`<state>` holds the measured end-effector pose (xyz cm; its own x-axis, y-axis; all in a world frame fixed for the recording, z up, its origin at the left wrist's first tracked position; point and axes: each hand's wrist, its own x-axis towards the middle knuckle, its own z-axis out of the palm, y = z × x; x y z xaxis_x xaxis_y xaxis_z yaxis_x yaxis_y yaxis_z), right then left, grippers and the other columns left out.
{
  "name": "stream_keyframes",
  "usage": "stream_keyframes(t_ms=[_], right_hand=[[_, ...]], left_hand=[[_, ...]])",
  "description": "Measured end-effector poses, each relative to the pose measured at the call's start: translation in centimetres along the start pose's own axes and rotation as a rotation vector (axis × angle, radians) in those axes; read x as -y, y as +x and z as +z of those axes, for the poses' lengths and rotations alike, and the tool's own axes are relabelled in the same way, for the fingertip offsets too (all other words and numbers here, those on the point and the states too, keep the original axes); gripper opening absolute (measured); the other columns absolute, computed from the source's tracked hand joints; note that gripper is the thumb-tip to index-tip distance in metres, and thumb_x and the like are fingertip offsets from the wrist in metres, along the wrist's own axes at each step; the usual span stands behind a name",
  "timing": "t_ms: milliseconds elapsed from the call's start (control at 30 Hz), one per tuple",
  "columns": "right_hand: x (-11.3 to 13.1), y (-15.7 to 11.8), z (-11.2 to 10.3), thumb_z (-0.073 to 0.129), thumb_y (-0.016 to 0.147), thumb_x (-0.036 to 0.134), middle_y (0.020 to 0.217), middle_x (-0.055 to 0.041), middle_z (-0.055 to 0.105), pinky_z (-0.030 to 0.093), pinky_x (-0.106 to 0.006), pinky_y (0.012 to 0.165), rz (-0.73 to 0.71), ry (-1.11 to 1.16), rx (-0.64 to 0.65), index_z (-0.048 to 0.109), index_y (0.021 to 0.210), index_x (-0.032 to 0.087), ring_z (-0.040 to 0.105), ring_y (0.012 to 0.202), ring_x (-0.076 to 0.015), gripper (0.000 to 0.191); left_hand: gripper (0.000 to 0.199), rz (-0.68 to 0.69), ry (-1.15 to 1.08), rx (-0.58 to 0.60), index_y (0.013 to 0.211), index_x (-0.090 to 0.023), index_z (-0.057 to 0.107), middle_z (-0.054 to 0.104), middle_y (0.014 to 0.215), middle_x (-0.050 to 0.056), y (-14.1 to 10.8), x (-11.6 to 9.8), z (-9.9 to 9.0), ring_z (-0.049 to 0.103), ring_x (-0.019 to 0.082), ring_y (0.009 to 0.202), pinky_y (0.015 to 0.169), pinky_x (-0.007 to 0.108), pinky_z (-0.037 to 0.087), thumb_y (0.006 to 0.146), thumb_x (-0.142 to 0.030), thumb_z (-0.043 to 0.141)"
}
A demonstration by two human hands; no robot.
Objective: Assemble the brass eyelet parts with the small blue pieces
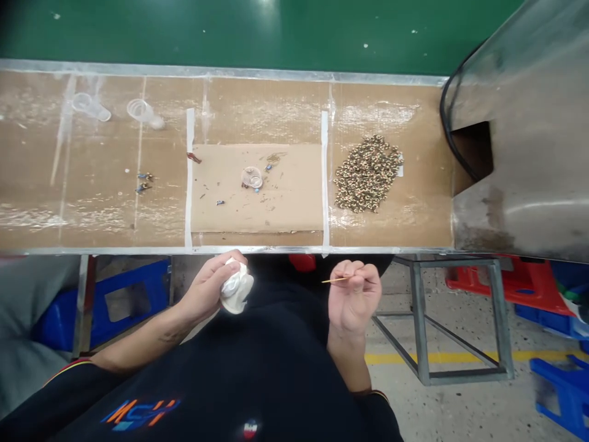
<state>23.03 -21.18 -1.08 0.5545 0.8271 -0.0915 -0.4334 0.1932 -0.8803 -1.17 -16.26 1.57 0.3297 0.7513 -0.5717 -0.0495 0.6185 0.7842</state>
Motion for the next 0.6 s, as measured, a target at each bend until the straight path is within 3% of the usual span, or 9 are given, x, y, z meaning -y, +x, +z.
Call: stream_keyframes(t_ms=[233, 467, 600], right_hand=[[-0.9, -0.4, 1.6, 0.091, 0.073, 0.051, 0.065, 0.0043, 0.057, 0.045, -0.028, 0.055, -0.025, -0.064, 0.013, 0.066, 0.073, 0.03, 0.053, 0.063, -0.0144, 0.033], [-0.9, -0.8, 2.3, 0.09, 0.074, 0.05, 0.064, 0.0047, 0.062, 0.044, -0.03, 0.054, -0.014, -0.057, 0.021, 0.068, 0.075, 0.031, 0.054, 0.059, -0.0146, 0.029], [-1.1, -0.8, 2.5, 0.089, 0.076, 0.051, 0.063, 0.0049, 0.061, 0.046, -0.031, 0.056, -0.006, -0.087, 0.052, 0.065, 0.075, 0.029, 0.054, 0.057, -0.0143, 0.032]], left_hand=[[0.05, 0.058, -0.074, 0.022, 0.083, -0.017, 0.057, 0.053, 0.063, -0.004, 1.7, -0.3, 3.2, 0.046, 0.009, 0.054, 0.051, 0.021, 0.037, 0.081, -0.064, 0.073], [0.031, -0.002, -0.212, 0.151, 0.093, -0.015, 0.066, 0.066, 0.077, 0.002, 2.5, -0.5, 4.4, 0.056, 0.014, 0.065, 0.058, 0.023, 0.041, 0.075, -0.039, 0.073], [0.038, 0.014, -0.216, 0.215, 0.109, -0.017, 0.066, 0.07, 0.088, 0.003, 2.7, -0.1, 4.5, 0.061, 0.015, 0.072, 0.062, 0.024, 0.045, 0.072, -0.026, 0.071]])
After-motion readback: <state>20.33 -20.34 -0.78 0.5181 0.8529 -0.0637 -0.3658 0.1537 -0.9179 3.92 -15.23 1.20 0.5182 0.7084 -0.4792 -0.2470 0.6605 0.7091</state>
